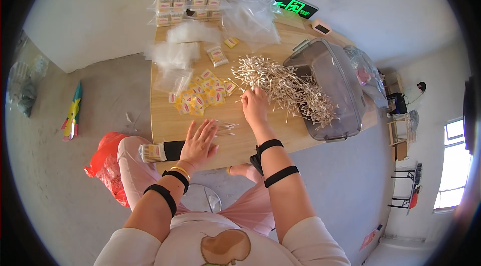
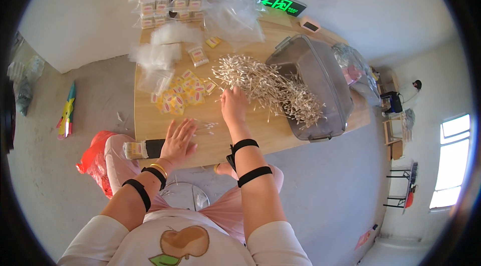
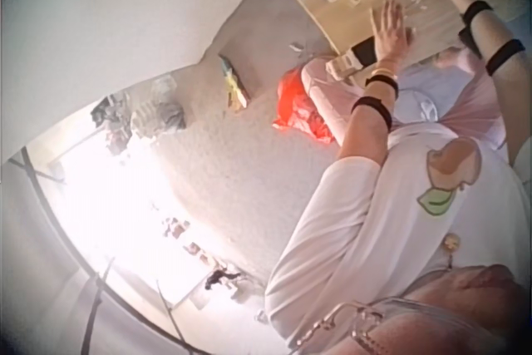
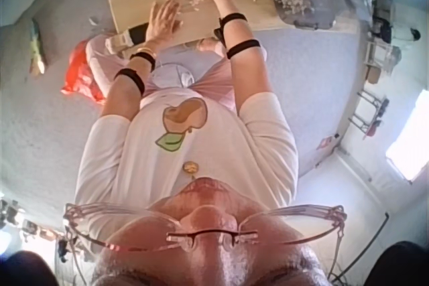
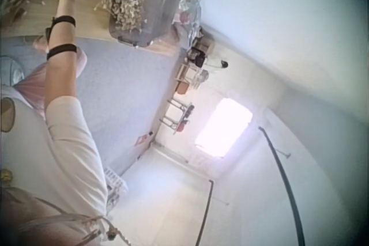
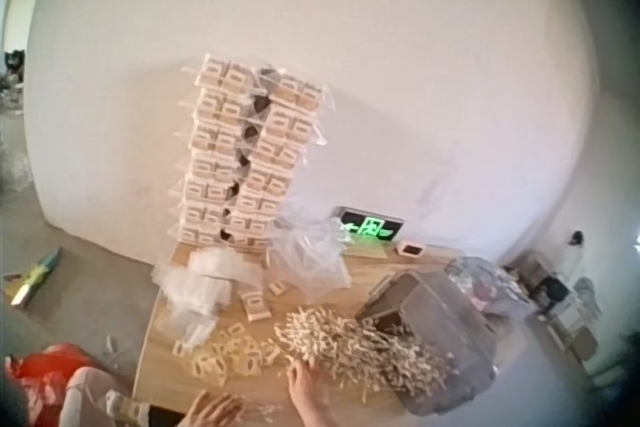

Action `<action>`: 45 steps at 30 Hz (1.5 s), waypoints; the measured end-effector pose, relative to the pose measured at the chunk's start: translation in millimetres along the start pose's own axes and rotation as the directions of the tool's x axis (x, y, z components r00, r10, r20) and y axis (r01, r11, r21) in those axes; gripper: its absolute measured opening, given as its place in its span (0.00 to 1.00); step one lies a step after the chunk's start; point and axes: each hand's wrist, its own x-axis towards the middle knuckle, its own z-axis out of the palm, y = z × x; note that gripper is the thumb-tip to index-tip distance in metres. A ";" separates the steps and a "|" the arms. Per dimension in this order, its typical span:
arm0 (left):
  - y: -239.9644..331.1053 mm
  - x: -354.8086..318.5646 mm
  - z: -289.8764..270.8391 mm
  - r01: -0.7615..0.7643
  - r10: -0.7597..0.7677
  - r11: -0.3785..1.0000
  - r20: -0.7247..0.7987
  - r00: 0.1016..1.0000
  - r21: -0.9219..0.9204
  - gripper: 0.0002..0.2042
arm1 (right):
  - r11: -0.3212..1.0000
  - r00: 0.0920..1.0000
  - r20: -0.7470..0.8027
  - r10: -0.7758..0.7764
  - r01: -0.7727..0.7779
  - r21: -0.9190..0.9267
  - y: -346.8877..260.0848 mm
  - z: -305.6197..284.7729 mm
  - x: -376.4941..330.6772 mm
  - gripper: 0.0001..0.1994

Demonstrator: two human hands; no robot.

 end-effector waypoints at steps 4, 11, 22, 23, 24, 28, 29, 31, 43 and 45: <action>0.8 -1.3 -1.8 0.008 -0.008 1.000 -0.003 1.000 -0.006 0.33 | 0.989 0.993 0.000 -0.122 0.122 -0.086 -3.1 -3.6 -8.9 0.08; 1.7 -0.3 -1.7 -0.006 0.006 1.000 -0.023 1.000 0.009 0.32 | 0.992 0.986 0.127 -0.107 0.097 0.079 -12.4 -4.6 -49.1 0.07; -0.7 -0.2 0.3 -0.003 0.003 1.000 -0.010 1.000 0.007 0.32 | 0.994 0.997 0.039 -0.065 0.069 -0.090 0.8 -14.6 11.2 0.13; -0.4 0.6 0.3 -0.003 0.003 1.000 -0.003 1.000 -0.001 0.32 | 0.991 0.996 0.044 -0.073 0.077 -0.105 5.1 -9.8 13.6 0.12; -0.4 0.0 0.4 0.000 0.000 1.000 -0.002 1.000 -0.002 0.32 | 0.989 0.995 0.052 -0.083 0.089 -0.117 4.4 -7.3 15.4 0.11; 0.0 -0.9 0.6 0.005 -0.005 1.000 -0.004 1.000 -0.002 0.32 | 0.995 0.991 0.114 -0.067 0.075 -0.063 -0.3 -5.4 14.7 0.07; -0.1 -1.1 0.6 0.006 -0.006 1.000 -0.005 1.000 -0.001 0.32 | 0.995 0.990 0.113 -0.084 0.089 -0.041 -2.7 -6.9 10.0 0.06; -0.8 -1.6 1.9 0.009 -0.009 1.000 -0.005 1.000 -0.007 0.32 | 0.992 0.989 0.084 -0.123 0.124 0.002 -10.3 -12.8 8.8 0.05; -0.3 -1.1 1.1 0.009 -0.009 1.000 -0.012 1.000 0.010 0.31 | 0.963 0.968 0.067 -0.241 0.248 -0.108 -16.8 3.2 39.9 0.03; -0.2 -1.5 1.4 0.011 -0.011 1.000 -0.014 1.000 0.009 0.31 | 0.982 0.982 0.037 -0.185 0.186 -0.034 -18.5 -1.9 38.4 0.04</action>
